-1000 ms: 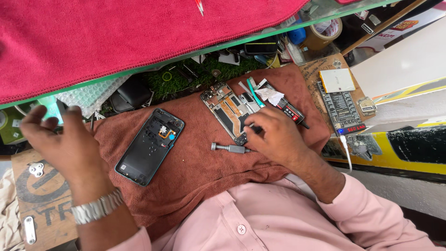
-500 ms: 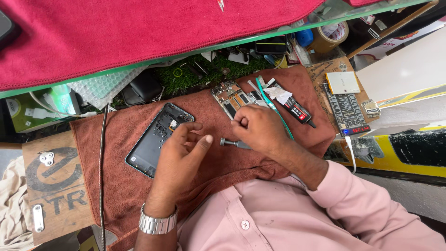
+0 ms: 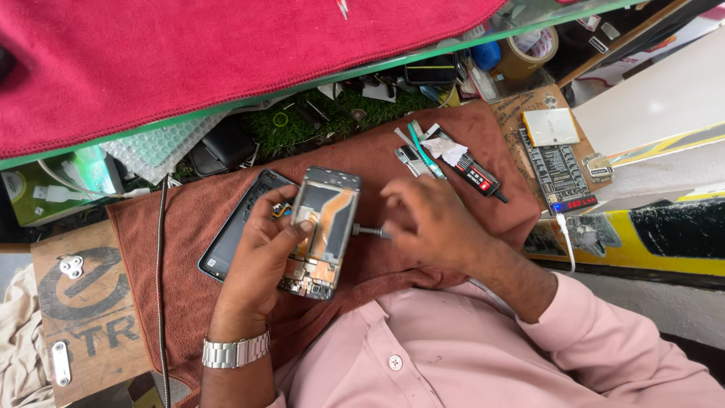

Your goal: The person disassembles a smartphone by prying open the back cover with a utility knife. They then use a metal spudger to disconnect internal connectors and remove the battery from the device.

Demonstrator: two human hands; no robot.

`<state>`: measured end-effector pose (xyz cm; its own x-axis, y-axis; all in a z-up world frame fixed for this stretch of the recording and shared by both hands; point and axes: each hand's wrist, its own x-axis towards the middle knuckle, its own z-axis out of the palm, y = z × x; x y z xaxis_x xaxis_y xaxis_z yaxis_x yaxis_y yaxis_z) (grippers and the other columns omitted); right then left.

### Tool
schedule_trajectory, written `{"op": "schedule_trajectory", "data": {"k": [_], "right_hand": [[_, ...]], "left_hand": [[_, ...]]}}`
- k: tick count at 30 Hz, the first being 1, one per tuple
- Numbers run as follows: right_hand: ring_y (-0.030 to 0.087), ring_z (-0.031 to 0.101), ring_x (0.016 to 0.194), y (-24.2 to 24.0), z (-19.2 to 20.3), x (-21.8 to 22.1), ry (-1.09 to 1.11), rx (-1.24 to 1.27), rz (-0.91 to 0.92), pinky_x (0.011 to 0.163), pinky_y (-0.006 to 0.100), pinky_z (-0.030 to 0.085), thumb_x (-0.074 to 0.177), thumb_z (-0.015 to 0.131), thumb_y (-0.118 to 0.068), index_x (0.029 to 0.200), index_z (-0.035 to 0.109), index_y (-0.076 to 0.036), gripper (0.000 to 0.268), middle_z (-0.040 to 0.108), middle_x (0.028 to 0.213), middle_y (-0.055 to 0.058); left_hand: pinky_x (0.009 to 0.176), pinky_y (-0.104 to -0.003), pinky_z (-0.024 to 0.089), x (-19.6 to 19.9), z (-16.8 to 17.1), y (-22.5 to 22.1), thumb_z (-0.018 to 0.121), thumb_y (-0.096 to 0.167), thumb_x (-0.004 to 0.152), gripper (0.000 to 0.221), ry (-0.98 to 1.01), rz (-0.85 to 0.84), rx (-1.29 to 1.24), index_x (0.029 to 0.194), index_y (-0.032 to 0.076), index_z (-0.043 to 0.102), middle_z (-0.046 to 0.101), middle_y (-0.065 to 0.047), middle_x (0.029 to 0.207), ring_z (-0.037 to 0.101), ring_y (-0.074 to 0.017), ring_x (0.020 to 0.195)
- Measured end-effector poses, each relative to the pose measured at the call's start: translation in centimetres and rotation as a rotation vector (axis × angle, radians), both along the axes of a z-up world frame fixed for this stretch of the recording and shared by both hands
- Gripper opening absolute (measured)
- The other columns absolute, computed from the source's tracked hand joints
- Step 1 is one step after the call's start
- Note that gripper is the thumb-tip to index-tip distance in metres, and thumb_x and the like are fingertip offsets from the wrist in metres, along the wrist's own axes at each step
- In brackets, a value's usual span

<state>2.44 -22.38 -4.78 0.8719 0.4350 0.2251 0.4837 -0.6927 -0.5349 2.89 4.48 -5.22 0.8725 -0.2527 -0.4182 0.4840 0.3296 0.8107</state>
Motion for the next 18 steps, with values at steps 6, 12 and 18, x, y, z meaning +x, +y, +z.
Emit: {"op": "schedule_trajectory", "data": {"k": [6, 12, 18], "right_hand": [[0.027, 0.067, 0.091, 0.3, -2.4, -2.4, -0.112, -0.083, -0.091, 0.079, 0.046, 0.046, 0.088, 0.073, -0.022, 0.120, 0.056, -0.011, 0.038, 0.070, 0.104, 0.006], [0.029, 0.069, 0.085, -3.3, -2.1, -0.4, -0.041, -0.146, -0.360, 0.079, 0.046, 0.053, 0.099, 0.067, -0.023, 0.100, 0.067, -0.012, 0.011, 0.071, 0.090, 0.007], [0.033, 0.069, 0.079, -5.0, -1.4, 0.6, -0.086, -0.385, -0.382, 0.072, 0.047, 0.054, 0.084, 0.074, -0.033, 0.102, 0.077, -0.013, 0.027, 0.071, 0.086, 0.011]], "left_hand": [[0.069, -0.030, 0.063, -0.3, -1.2, -1.6, 0.052, -0.005, 0.084, 0.070, -0.079, 0.094, 0.200, 0.149, 0.011, 0.035, 0.065, -0.015, 0.121, 0.070, -0.0189, 0.092], [0.089, -0.031, 0.060, -1.4, -1.8, -3.9, 0.057, -0.003, 0.092, 0.061, -0.242, -0.141, 0.062, 0.150, 0.006, 0.041, 0.065, -0.018, 0.124, 0.069, -0.0200, 0.106], [0.084, -0.040, 0.059, -1.8, 3.7, -2.6, 0.067, 0.009, 0.083, 0.056, -0.310, -0.477, 1.080, 0.137, 0.016, 0.056, 0.077, -0.012, 0.102, 0.074, -0.0291, 0.098]]}}
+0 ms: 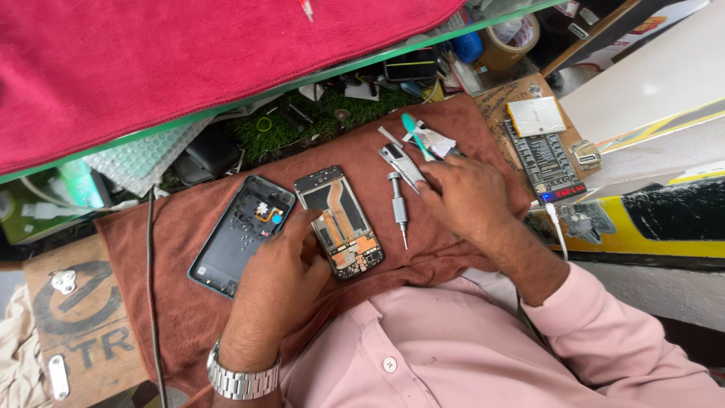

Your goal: The person disassembles a smartphone by prying open the back cover with a utility knife. They then use a metal spudger to disconnect internal connectors and remove the battery from the device.

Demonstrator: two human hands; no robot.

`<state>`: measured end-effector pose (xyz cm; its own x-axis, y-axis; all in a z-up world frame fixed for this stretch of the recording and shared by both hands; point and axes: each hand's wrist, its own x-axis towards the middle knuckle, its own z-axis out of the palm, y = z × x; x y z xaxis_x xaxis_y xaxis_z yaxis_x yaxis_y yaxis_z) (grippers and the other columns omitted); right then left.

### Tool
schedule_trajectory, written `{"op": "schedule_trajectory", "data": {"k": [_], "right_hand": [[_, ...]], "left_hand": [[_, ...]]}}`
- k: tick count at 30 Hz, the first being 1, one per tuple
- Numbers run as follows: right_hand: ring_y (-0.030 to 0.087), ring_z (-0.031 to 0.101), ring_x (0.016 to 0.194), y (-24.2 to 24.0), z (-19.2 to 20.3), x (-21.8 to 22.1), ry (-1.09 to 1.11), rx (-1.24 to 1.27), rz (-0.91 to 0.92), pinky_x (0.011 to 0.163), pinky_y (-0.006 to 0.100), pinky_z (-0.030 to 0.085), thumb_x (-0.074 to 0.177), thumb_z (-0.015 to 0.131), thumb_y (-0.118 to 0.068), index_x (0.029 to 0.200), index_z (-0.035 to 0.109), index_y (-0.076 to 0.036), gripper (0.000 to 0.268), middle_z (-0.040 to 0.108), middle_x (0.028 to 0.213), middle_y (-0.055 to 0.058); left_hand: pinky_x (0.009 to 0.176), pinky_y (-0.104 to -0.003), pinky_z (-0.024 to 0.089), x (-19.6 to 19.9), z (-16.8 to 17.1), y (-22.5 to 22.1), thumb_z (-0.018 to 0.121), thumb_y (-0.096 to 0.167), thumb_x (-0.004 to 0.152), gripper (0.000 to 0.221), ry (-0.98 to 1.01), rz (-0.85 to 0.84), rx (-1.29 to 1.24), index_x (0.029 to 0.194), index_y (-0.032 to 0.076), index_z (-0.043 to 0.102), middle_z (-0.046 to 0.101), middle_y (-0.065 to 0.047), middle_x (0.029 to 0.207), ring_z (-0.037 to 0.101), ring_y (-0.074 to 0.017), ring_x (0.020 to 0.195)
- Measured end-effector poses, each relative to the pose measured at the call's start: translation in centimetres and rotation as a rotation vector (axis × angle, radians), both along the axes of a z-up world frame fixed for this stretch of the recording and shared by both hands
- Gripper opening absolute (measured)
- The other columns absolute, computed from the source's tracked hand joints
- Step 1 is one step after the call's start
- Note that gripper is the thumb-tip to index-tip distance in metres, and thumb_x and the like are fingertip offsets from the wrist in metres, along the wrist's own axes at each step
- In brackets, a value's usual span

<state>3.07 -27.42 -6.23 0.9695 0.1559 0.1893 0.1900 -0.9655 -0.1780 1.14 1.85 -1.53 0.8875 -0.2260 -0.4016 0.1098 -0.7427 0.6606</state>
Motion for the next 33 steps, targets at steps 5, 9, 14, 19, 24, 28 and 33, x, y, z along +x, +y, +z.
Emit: {"op": "schedule_trajectory", "data": {"k": [5, 9, 14, 19, 24, 28, 33], "right_hand": [[0.031, 0.069, 0.067, 0.3, 1.4, 1.0, 0.276, 0.068, -0.058, 0.064, 0.044, 0.054, 0.083, 0.077, -0.035, 0.098, 0.079, -0.013, 0.027, 0.072, 0.075, 0.010], [0.022, 0.065, 0.052, 0.3, 1.1, 1.2, 0.387, 0.206, -0.267, 0.053, 0.040, 0.052, 0.080, 0.079, -0.029, 0.099, 0.077, -0.009, 0.027, 0.070, 0.062, 0.009], [0.006, 0.054, 0.057, -3.7, 0.2, 0.6, 0.398, 1.310, -0.155, 0.049, 0.025, 0.038, 0.092, 0.077, -0.023, 0.112, 0.069, -0.006, 0.027, 0.070, 0.079, 0.004], [0.012, 0.061, 0.058, -4.8, -1.7, -0.6, 0.665, 2.088, 0.283, 0.061, 0.027, 0.050, 0.106, 0.068, -0.027, 0.117, 0.062, -0.003, 0.026, 0.071, 0.080, 0.012], [0.022, 0.072, 0.074, 0.2, -3.7, -0.9, 0.749, 1.995, 0.043, 0.067, 0.038, 0.060, 0.101, 0.057, -0.036, 0.121, 0.062, 0.000, 0.042, 0.073, 0.090, 0.015], [0.024, 0.074, 0.087, 3.0, -4.8, -0.6, 0.632, 1.684, 0.137, 0.080, 0.037, 0.062, 0.105, 0.053, -0.035, 0.132, 0.058, 0.010, 0.052, 0.073, 0.103, 0.020], [0.021, 0.074, 0.088, 3.3, -5.4, -1.4, 0.487, 1.468, 0.179, 0.078, 0.033, 0.063, 0.109, 0.055, -0.035, 0.132, 0.058, 0.012, 0.052, 0.073, 0.104, 0.021]], "left_hand": [[0.081, -0.046, 0.056, -0.3, 0.4, 0.9, 0.078, 0.011, 0.072, 0.069, -0.182, -0.117, 0.042, 0.136, 0.017, 0.056, 0.072, -0.011, 0.108, 0.069, -0.0349, 0.098], [0.081, -0.047, 0.056, -0.5, -0.5, 0.5, 0.083, 0.015, 0.070, 0.064, -0.235, -0.112, 0.056, 0.131, 0.018, 0.061, 0.068, -0.011, 0.113, 0.068, -0.0363, 0.097], [0.080, -0.045, 0.057, -0.4, -1.6, -0.3, 0.088, 0.025, 0.069, 0.049, -0.318, -0.102, 0.049, 0.112, 0.017, 0.068, 0.068, -0.008, 0.113, 0.069, -0.0331, 0.097], [0.077, -0.042, 0.057, 0.0, -2.5, -0.8, 0.090, 0.029, 0.065, 0.060, -0.353, -0.078, 0.002, 0.117, 0.015, 0.063, 0.069, -0.006, 0.111, 0.071, -0.0290, 0.095], [0.069, -0.042, 0.058, 0.4, -2.7, -0.8, 0.091, 0.044, 0.065, 0.075, -0.308, -0.015, -0.049, 0.124, 0.014, 0.057, 0.070, -0.006, 0.095, 0.073, -0.0266, 0.085], [0.066, -0.042, 0.057, 0.4, -3.6, -1.2, 0.084, 0.049, 0.076, 0.069, -0.310, 0.055, -0.034, 0.127, 0.013, 0.056, 0.071, -0.005, 0.086, 0.073, -0.0253, 0.080], [0.066, -0.042, 0.057, 0.3, -4.8, -1.0, 0.081, 0.036, 0.078, 0.060, -0.468, 0.016, -0.055, 0.128, 0.011, 0.057, 0.072, -0.004, 0.091, 0.073, -0.0268, 0.080]]}}
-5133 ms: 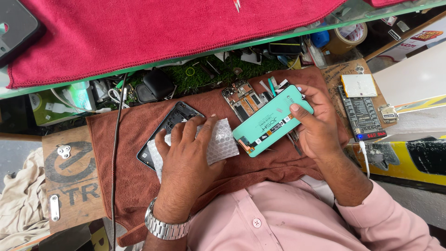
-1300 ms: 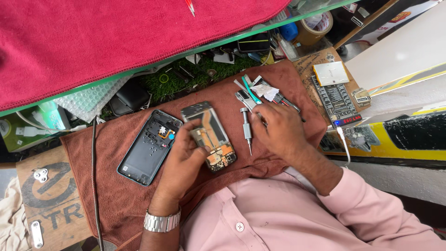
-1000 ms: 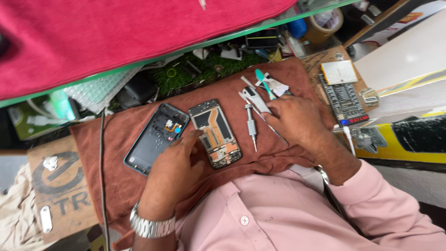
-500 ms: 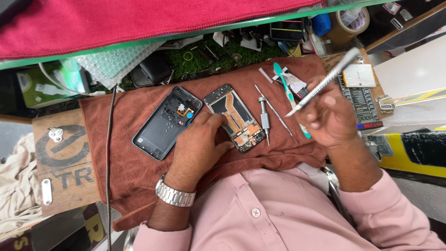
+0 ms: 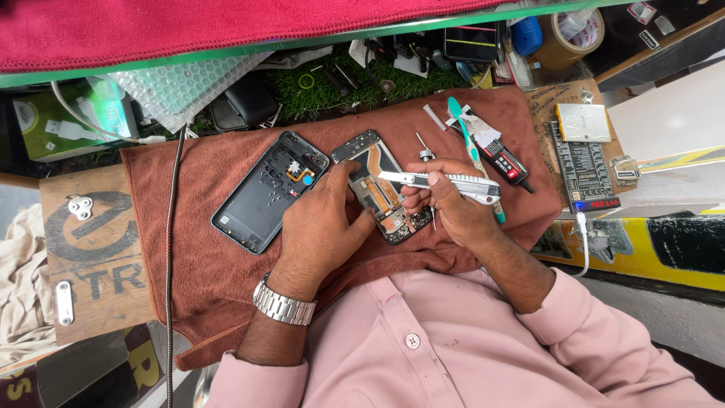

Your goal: The person disassembles a smartphone by prying open the back cover with a utility knife. They then use a metal spudger to disconnect internal connectors and remove the battery from the device.

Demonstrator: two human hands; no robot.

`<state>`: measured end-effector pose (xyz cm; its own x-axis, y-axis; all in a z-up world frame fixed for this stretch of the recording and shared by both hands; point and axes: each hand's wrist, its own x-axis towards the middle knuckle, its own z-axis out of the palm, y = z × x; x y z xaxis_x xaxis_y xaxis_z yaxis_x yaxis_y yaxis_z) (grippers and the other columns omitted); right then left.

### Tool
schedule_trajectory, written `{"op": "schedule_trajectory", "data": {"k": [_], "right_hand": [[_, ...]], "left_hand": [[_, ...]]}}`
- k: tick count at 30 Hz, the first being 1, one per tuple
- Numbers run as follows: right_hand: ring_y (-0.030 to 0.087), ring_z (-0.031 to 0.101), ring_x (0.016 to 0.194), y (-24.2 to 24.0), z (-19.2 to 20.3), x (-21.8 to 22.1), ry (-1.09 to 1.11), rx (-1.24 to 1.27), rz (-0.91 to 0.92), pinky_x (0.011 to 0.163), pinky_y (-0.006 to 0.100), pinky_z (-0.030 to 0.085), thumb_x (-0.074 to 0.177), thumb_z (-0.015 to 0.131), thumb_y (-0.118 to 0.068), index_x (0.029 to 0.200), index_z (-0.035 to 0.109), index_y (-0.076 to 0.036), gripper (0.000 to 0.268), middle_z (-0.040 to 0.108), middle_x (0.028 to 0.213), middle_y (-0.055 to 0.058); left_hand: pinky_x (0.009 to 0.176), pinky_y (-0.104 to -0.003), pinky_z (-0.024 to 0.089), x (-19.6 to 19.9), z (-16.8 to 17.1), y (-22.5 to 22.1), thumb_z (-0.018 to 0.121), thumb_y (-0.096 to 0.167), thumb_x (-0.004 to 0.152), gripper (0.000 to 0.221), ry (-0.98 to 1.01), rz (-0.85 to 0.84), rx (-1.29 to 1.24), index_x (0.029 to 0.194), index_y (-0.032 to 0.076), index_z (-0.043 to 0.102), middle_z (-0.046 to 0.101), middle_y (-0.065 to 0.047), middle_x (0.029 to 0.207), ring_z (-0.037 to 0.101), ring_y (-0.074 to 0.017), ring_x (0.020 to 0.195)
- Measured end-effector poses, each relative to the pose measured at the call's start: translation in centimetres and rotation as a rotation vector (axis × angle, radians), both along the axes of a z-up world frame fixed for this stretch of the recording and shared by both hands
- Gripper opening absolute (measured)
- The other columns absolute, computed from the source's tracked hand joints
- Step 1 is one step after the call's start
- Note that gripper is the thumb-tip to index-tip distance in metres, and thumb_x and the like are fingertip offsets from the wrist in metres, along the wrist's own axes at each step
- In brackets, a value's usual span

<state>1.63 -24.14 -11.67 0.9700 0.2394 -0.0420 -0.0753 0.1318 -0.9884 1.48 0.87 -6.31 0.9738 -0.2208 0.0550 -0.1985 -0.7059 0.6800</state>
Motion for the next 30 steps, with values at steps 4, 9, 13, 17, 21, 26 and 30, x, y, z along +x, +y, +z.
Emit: {"op": "schedule_trajectory", "data": {"k": [4, 9, 13, 17, 21, 26, 30], "right_hand": [[0.022, 0.074, 0.087, -0.2, -0.4, -0.1, 0.002, 0.039, -0.023, 0.077, 0.033, 0.063, 0.109, 0.057, -0.034, 0.132, 0.058, 0.010, 0.050, 0.073, 0.104, 0.022], [0.023, 0.074, 0.089, -0.6, -1.1, -0.1, 0.026, 0.118, -0.031, 0.079, 0.035, 0.063, 0.109, 0.056, -0.030, 0.133, 0.057, 0.010, 0.047, 0.072, 0.106, 0.023], [0.025, 0.074, 0.088, -1.0, -1.6, 0.0, 0.033, 0.164, -0.053, 0.081, 0.037, 0.064, 0.109, 0.057, -0.027, 0.130, 0.058, 0.011, 0.043, 0.071, 0.104, 0.024], [0.025, 0.074, 0.089, -1.2, -1.4, -0.2, 0.060, 0.216, -0.068, 0.080, 0.037, 0.064, 0.108, 0.059, -0.028, 0.128, 0.059, 0.011, 0.043, 0.072, 0.103, 0.023], [0.023, 0.074, 0.096, -1.1, -0.1, -0.8, -0.022, 0.014, 0.001, 0.085, 0.035, 0.063, 0.103, 0.063, -0.022, 0.129, 0.057, 0.008, 0.040, 0.072, 0.109, 0.019], [0.019, 0.075, 0.092, -0.4, 2.1, -1.0, -0.473, -0.498, 0.114, 0.080, 0.030, 0.061, 0.095, 0.074, -0.010, 0.119, 0.065, 0.004, 0.029, 0.075, 0.104, 0.015], [0.024, 0.075, 0.096, 0.7, 3.1, -0.6, -0.697, -0.643, 0.170, 0.083, 0.033, 0.060, 0.089, 0.078, -0.004, 0.116, 0.066, 0.002, 0.030, 0.074, 0.106, 0.015]], "left_hand": [[0.065, -0.041, 0.058, 0.0, 0.2, -0.1, 0.081, 0.036, 0.078, 0.060, 0.024, 0.025, -0.018, 0.127, 0.011, 0.058, 0.073, -0.004, 0.086, 0.074, -0.0261, 0.079], [0.063, -0.042, 0.058, -0.2, 0.4, -1.5, 0.086, 0.040, 0.073, 0.072, -0.042, 0.118, 0.038, 0.127, 0.007, 0.052, 0.072, -0.012, 0.092, 0.073, -0.0295, 0.077], [0.066, -0.043, 0.059, -0.2, 0.7, -1.4, 0.080, 0.026, 0.079, 0.071, 0.117, 0.119, 0.009, 0.139, 0.009, 0.045, 0.073, -0.011, 0.091, 0.074, -0.0286, 0.078], [0.068, -0.045, 0.059, -0.3, 0.8, -1.4, 0.073, 0.012, 0.077, 0.073, 0.080, 0.139, -0.007, 0.142, 0.007, 0.042, 0.070, -0.017, 0.102, 0.072, -0.0334, 0.084], [0.075, -0.047, 0.058, -0.3, 0.8, -0.6, 0.064, 0.000, 0.080, 0.061, -0.022, 0.093, 0.016, 0.139, 0.012, 0.049, 0.072, -0.013, 0.108, 0.071, -0.0340, 0.093], [0.076, -0.044, 0.058, -0.2, 0.8, 0.2, 0.062, 0.000, 0.087, 0.044, 0.006, -0.006, 0.100, 0.126, 0.021, 0.061, 0.074, -0.004, 0.107, 0.071, -0.0315, 0.093], [0.076, -0.043, 0.058, -0.1, 0.6, 0.0, 0.070, 0.009, 0.085, 0.030, -0.059, 0.024, 0.115, 0.112, 0.021, 0.065, 0.074, -0.005, 0.104, 0.071, -0.0313, 0.093]]}}
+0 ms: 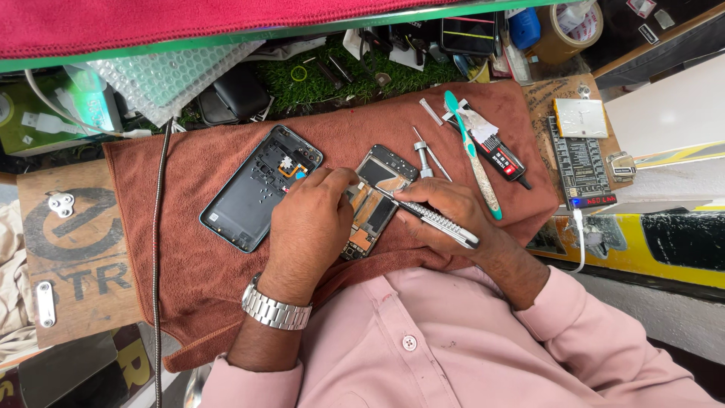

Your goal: The person disassembles a smartphone by prying open the back cover with a utility knife. They then use a metal spudger to disconnect internal connectors and remove the battery from the device.

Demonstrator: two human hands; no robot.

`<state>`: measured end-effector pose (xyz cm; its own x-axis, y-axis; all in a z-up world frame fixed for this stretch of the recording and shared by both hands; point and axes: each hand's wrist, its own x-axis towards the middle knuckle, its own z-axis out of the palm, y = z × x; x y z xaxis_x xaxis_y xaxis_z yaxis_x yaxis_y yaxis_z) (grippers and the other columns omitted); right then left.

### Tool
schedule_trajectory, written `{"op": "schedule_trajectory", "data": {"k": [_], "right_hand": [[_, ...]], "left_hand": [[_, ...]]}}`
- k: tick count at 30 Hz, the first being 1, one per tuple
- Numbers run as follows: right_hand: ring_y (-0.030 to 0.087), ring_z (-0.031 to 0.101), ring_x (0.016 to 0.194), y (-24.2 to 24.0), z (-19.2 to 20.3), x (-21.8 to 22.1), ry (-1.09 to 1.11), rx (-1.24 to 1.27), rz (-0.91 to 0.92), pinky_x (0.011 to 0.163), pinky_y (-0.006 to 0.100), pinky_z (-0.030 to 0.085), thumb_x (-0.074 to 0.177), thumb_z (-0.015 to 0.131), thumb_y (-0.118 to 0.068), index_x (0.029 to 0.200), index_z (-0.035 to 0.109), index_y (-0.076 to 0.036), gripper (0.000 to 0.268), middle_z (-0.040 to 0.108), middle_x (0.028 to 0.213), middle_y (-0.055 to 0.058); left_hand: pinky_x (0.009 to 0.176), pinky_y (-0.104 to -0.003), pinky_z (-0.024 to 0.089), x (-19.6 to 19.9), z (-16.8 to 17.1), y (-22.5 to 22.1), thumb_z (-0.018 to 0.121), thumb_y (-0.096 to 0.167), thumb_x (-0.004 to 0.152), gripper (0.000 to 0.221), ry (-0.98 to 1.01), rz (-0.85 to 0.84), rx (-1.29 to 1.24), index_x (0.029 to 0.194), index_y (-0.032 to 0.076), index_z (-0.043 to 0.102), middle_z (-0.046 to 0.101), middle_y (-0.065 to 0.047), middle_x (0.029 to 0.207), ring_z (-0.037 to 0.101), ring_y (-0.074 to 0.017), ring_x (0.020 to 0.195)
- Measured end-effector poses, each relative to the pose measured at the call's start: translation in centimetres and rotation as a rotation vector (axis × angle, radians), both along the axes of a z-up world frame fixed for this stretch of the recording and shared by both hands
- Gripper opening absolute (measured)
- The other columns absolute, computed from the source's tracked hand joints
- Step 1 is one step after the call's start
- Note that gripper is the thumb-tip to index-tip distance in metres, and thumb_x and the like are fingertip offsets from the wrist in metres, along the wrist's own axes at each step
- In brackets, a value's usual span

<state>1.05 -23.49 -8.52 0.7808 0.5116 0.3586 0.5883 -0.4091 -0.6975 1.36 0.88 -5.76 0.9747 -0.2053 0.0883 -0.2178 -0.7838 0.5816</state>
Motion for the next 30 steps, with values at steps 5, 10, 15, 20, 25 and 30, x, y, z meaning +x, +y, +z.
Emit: {"op": "schedule_trajectory", "data": {"k": [5, 10, 15, 20, 25, 30], "right_hand": [[0.025, 0.075, 0.092, -0.4, 0.0, 1.3, 0.020, -0.029, 0.000, 0.079, 0.034, 0.060, 0.088, 0.080, -0.005, 0.113, 0.066, 0.000, 0.029, 0.073, 0.103, 0.013], [0.026, 0.075, 0.099, -0.3, -0.4, 2.0, 0.047, -0.029, 0.064, 0.085, 0.035, 0.061, 0.088, 0.079, -0.006, 0.114, 0.067, -0.001, 0.029, 0.074, 0.108, 0.013], [0.027, 0.074, 0.105, -0.2, -0.6, 1.8, 0.086, -0.033, 0.064, 0.091, 0.037, 0.060, 0.088, 0.078, -0.005, 0.114, 0.068, -0.002, 0.028, 0.074, 0.113, 0.013], [0.026, 0.074, 0.105, -0.1, -0.9, 2.0, 0.065, -0.039, 0.065, 0.092, 0.037, 0.059, 0.088, 0.079, -0.005, 0.114, 0.068, -0.003, 0.028, 0.074, 0.113, 0.011], [0.026, 0.073, 0.104, -0.1, -0.7, 1.9, 0.092, -0.065, 0.060, 0.090, 0.036, 0.059, 0.088, 0.079, -0.005, 0.114, 0.068, -0.003, 0.028, 0.074, 0.112, 0.011], [0.027, 0.073, 0.106, 0.0, -0.6, 2.0, 0.060, -0.056, 0.073, 0.092, 0.037, 0.058, 0.088, 0.078, -0.004, 0.115, 0.067, -0.002, 0.029, 0.074, 0.117, 0.012]], "left_hand": [[0.074, -0.044, 0.057, 0.1, 0.4, -0.1, 0.076, 0.020, 0.082, 0.033, 0.160, 0.075, -0.118, 0.112, 0.013, 0.062, 0.073, -0.007, 0.099, 0.071, -0.0302, 0.091], [0.071, -0.042, 0.059, 0.4, 0.7, -0.1, 0.077, 0.022, 0.082, 0.032, 0.174, 0.082, -0.127, 0.109, 0.013, 0.064, 0.073, -0.007, 0.098, 0.073, -0.0267, 0.088], [0.067, -0.042, 0.058, 0.3, 0.6, -0.7, 0.080, 0.029, 0.083, 0.029, 0.127, 0.142, -0.117, 0.104, 0.012, 0.067, 0.074, -0.005, 0.097, 0.073, -0.0272, 0.082], [0.066, -0.042, 0.058, 0.5, 0.2, -0.9, 0.080, 0.029, 0.082, 0.025, 0.156, 0.160, -0.070, 0.101, 0.015, 0.072, 0.073, -0.004, 0.096, 0.072, -0.0280, 0.080], [0.067, -0.042, 0.057, 0.4, 0.0, -0.9, 0.080, 0.030, 0.082, 0.025, 0.161, 0.158, -0.036, 0.101, 0.015, 0.074, 0.072, -0.004, 0.093, 0.072, -0.0286, 0.080], [0.067, -0.043, 0.058, 0.4, -0.2, -0.9, 0.079, 0.028, 0.083, 0.024, 0.131, 0.151, -0.033, 0.102, 0.015, 0.074, 0.071, -0.005, 0.094, 0.072, -0.0291, 0.081]]}}
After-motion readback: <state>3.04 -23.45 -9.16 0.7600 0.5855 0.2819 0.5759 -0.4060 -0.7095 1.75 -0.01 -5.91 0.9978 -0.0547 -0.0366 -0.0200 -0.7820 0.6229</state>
